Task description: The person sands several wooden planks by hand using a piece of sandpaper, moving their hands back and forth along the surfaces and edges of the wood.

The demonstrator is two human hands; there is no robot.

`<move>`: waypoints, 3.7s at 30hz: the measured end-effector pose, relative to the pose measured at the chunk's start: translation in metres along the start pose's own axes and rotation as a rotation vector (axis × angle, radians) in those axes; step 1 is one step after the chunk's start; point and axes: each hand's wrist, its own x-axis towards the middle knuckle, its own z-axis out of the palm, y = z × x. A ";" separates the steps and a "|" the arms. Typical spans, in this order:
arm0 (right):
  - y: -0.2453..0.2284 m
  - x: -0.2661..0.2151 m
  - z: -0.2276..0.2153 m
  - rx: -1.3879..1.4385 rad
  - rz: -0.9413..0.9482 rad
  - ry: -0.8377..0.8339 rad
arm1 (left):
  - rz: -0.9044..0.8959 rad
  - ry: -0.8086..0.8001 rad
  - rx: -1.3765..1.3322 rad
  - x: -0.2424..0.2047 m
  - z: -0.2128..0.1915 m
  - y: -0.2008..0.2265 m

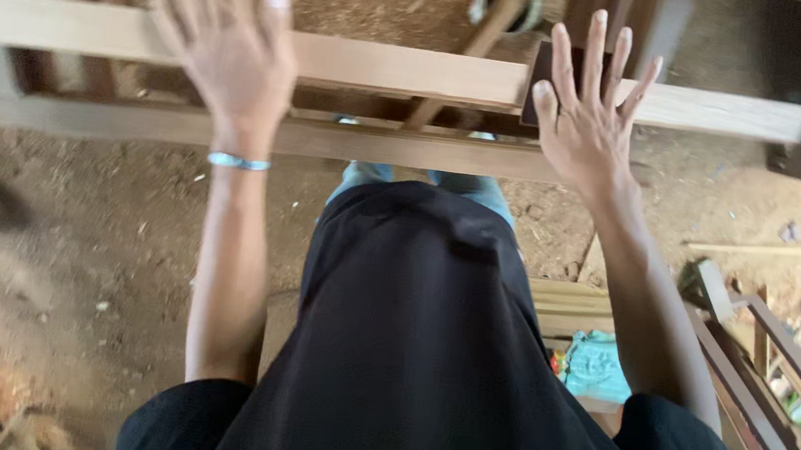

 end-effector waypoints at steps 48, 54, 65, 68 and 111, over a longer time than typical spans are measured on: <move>0.018 0.009 0.048 -0.191 -0.158 0.188 | 0.040 0.348 -0.134 -0.009 0.031 0.001; -0.071 0.030 0.055 -0.245 -0.248 0.160 | 0.146 0.331 -0.131 -0.006 0.020 0.005; -0.169 0.042 0.076 -0.212 -0.433 0.437 | 0.171 0.282 -0.166 -0.012 0.006 0.005; -0.140 0.034 0.074 -0.315 -0.437 0.481 | 0.175 0.311 -0.138 -0.007 0.016 0.000; 0.161 0.054 0.009 0.230 0.341 -0.088 | -0.092 0.272 0.014 -0.010 0.028 -0.002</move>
